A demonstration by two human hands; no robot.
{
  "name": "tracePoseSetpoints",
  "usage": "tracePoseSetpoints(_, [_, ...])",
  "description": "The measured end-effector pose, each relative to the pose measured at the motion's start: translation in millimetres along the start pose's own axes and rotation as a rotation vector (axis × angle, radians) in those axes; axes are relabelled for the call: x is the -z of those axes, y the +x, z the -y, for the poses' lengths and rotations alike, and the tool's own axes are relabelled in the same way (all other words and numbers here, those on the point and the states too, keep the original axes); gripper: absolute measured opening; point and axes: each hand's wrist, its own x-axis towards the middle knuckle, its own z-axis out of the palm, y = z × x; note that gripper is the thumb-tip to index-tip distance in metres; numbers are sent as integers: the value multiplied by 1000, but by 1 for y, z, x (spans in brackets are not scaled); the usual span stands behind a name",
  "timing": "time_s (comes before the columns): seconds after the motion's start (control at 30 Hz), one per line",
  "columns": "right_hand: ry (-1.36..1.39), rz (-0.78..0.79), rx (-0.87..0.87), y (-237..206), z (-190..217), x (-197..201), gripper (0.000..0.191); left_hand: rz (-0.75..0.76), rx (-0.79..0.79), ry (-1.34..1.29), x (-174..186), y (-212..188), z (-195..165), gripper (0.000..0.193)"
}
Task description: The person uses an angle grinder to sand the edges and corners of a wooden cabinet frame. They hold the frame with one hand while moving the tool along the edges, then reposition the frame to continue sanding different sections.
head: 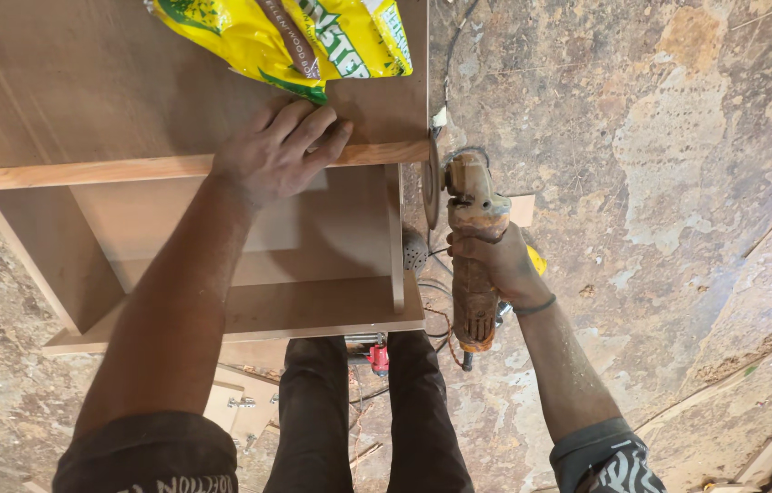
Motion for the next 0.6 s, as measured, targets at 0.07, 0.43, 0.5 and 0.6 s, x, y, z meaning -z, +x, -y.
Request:
tracePoseSetpoints(0.07, [3, 9, 9, -1, -2, 2, 33, -1, -2, 11, -1, 0, 0, 42])
tracePoseSetpoints(0.43, [28, 26, 25, -9, -13, 4, 38, 19, 8, 1, 1, 0, -1, 44])
tracePoseSetpoints(0.5, [-13, -17, -14, -7, -10, 3, 37, 24, 5, 3, 1, 0, -2, 45])
tracePoseSetpoints(0.6, [1, -5, -12, -4, -4, -1, 35, 28, 15, 10, 1, 0, -3, 45])
